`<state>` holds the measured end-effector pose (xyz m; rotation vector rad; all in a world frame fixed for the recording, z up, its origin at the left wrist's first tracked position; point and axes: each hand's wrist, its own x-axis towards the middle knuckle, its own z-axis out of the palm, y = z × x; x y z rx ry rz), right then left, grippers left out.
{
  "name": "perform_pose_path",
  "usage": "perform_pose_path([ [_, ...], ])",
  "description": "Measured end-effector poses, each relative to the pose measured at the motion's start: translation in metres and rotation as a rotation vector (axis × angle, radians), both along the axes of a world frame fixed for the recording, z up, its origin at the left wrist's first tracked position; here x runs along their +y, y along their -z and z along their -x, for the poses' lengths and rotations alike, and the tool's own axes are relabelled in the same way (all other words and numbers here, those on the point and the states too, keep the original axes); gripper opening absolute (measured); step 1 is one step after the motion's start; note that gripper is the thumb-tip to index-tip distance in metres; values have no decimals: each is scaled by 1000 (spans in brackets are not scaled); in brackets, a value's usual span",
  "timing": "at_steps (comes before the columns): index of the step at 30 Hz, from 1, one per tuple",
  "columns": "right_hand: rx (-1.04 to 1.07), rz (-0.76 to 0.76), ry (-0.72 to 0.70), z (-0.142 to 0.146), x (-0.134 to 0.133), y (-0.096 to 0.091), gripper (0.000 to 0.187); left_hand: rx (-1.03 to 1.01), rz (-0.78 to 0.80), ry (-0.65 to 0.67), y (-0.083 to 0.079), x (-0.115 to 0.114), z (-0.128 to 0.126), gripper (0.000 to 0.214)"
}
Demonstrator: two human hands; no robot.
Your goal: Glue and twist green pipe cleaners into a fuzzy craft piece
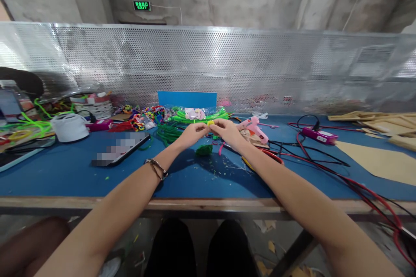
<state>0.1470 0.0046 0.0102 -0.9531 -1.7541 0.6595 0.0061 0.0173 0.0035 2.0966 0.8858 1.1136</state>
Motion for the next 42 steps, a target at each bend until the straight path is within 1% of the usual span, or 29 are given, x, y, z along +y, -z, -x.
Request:
perform_pose_path([
  [2,77,44,-6,2,-1,1,10,12,9,15,1,1,0,22],
  [5,127,49,21,3,-1,1,7,34,-2,2,3,2,1,24],
  [8,85,9,69,0,0,1,6,51,-29,-21,2,2,1,24],
  [10,15,-31,94,-3,1,1,5,49,-56,-32,2,2,1,24],
  [12,-132,-128,135,-6,1,-1,4,44,-80,-56,2,3,1,24],
  [15,-480,-337,237,-9,-4,-6,6,55,-126,-125,2,4,2,25],
  [16,-605,-380,273,-9,-7,-8,8,77,-160,-148,2,4,1,26],
  [18,-854,-404,336,-7,-13,-12,13,173,-288,-179,2,3,0,24],
  [20,-1081,-405,380,-3,-18,-14,18,322,-451,-199,2,1,-1,22],
  [22,-1220,-420,396,0,-21,-14,22,436,-555,-223,2,-1,-3,21],
  [23,-1237,-428,392,0,-21,-13,22,451,-564,-233,2,-2,-3,22],
  [24,-1211,-433,385,0,-20,-13,22,427,-548,-238,2,-2,-4,23],
  [25,-1140,-430,374,-1,-18,-12,20,371,-509,-235,2,-2,-4,23],
  [27,-886,-394,333,-5,-12,-10,13,219,-379,-199,2,-2,-2,24],
  [29,-546,-308,253,-9,-5,-8,7,94,-228,-143,1,-2,-1,26],
  [31,-250,-188,154,-11,0,-7,6,37,-129,-91,0,-2,0,29],
  [33,-85,-80,81,-11,3,-5,9,12,-90,-54,0,-2,1,31],
  [35,-45,-25,51,-10,4,-4,12,-5,-73,-25,0,-1,1,32],
  [37,-63,-16,45,-9,4,-3,15,-11,-50,-4,1,-1,2,32],
  [40,-138,-54,68,-11,4,-4,17,-13,-31,3,1,-1,2,30],
  [42,-255,-141,122,-13,3,-6,16,-19,-37,-24,1,0,1,28],
])
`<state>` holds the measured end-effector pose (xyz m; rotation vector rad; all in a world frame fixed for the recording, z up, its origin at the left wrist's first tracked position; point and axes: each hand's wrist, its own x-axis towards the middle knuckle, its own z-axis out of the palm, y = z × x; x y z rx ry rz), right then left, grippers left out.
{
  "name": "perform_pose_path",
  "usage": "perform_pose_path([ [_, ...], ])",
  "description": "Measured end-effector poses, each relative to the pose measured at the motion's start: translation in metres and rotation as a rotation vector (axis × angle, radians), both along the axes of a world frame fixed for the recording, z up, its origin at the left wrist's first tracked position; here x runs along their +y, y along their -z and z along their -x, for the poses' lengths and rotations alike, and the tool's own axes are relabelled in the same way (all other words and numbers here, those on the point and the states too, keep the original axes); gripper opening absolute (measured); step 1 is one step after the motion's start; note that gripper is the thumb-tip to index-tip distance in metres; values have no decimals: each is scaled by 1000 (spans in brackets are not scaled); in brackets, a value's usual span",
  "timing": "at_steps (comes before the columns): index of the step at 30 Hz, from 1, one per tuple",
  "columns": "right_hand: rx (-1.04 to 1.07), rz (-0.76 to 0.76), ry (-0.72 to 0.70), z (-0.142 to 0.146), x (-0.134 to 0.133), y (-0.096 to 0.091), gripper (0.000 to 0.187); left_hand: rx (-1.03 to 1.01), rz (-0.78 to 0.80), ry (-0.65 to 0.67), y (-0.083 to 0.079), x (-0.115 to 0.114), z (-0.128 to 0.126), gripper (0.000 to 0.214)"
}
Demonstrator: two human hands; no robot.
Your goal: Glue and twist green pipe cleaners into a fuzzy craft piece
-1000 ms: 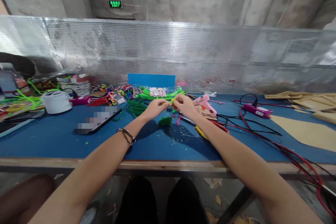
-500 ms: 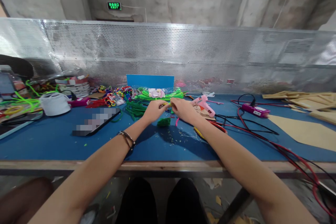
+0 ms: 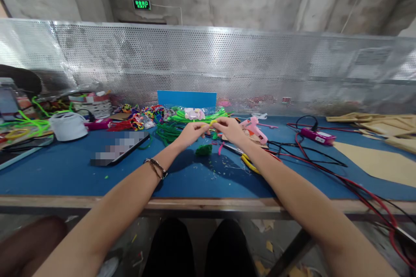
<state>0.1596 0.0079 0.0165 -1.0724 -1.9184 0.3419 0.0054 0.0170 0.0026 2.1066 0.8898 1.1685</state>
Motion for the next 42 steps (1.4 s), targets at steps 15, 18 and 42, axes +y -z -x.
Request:
perform_pose_path([
  [15,-533,-235,188,8,-16,-8,15,204,-293,-198,0,-3,-3,21],
  [18,-32,-87,19,4,-8,-5,10,40,-125,-86,-1,-3,-1,26],
  [42,-848,-260,279,7,-18,-9,20,126,-61,-80,5,1,-5,25],
])
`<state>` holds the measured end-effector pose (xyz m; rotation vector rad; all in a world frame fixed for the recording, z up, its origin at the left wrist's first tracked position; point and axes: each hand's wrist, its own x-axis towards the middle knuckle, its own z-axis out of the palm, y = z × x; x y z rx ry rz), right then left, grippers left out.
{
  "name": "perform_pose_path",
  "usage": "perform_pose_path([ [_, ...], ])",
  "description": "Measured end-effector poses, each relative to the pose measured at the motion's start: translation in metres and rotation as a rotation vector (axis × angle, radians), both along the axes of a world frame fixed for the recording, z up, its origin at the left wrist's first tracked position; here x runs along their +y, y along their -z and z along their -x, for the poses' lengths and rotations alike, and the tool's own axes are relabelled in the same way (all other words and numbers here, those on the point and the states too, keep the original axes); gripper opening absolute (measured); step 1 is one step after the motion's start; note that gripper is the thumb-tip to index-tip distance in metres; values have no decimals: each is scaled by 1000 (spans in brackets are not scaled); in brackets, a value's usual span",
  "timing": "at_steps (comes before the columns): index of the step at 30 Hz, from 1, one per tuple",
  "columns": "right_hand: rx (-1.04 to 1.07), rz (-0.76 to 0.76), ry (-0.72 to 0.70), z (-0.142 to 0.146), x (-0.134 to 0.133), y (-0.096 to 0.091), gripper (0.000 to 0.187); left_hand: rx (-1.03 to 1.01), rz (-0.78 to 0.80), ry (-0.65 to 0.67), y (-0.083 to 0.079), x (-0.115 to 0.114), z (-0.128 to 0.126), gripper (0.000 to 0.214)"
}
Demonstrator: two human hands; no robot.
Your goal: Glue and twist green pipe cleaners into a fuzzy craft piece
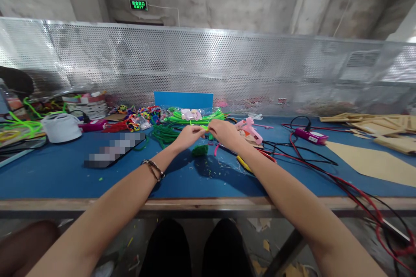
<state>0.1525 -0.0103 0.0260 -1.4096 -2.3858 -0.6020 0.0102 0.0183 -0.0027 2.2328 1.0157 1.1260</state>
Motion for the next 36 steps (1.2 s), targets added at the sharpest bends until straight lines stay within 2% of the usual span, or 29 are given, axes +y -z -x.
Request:
perform_pose_path([
  [4,-94,23,31,7,-3,6,21,197,-102,-17,2,0,-2,24],
  [7,-71,17,25,9,-2,9,21,228,-135,-46,1,-1,-2,24],
  [12,97,-5,5,2,1,7,17,219,-192,-96,-1,-2,-1,23],
  [19,279,30,-90,0,6,8,8,334,-319,-97,-3,1,4,23],
  [21,358,44,-123,0,9,10,7,295,-306,-103,-5,1,6,22],
  [23,528,84,-192,0,12,13,6,198,-245,-101,-6,1,7,22],
  [26,853,237,-294,1,16,16,6,29,-78,-52,-6,1,7,23],
  [29,1031,380,-317,3,16,16,7,-59,45,15,-5,1,6,24],
  [32,1070,383,-322,3,14,16,9,-75,71,20,-4,0,6,26],
  [36,939,277,-331,0,14,15,9,-69,55,-42,-4,1,5,26],
])
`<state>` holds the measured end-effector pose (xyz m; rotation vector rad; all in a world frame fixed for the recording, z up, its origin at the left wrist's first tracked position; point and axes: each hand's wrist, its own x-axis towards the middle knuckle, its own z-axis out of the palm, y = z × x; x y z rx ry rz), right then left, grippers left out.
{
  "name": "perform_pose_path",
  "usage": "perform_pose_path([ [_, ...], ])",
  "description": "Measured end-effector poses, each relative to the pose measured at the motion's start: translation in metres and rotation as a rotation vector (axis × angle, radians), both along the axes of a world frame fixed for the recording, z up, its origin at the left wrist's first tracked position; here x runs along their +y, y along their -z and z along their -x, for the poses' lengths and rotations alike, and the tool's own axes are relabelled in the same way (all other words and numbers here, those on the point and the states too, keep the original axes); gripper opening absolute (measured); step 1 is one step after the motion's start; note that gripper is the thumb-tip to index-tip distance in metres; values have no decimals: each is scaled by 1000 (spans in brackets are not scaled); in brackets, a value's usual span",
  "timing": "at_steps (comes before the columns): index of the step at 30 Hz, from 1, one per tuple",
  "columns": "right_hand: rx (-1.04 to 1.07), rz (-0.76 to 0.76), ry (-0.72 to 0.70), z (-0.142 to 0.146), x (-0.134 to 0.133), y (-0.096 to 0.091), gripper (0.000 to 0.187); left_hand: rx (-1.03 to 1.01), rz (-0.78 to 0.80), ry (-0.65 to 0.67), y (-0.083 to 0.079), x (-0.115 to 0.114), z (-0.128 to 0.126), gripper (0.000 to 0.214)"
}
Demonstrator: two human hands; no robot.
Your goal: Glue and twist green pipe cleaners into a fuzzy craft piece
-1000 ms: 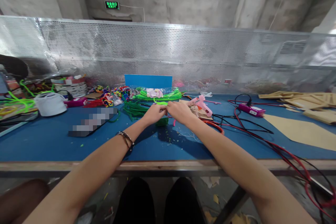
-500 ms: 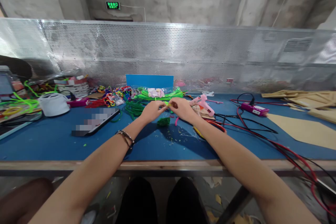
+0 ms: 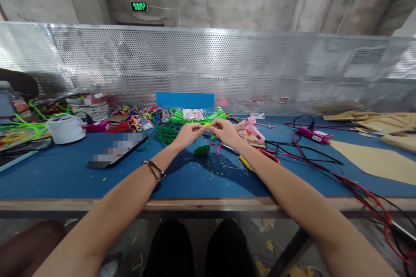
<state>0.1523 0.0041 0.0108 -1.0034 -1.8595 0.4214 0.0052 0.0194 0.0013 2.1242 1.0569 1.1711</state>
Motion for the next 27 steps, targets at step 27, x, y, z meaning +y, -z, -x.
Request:
perform_pose_path([
  [27,-1222,-485,314,9,-18,-7,23,275,-200,-64,1,0,-4,14],
])
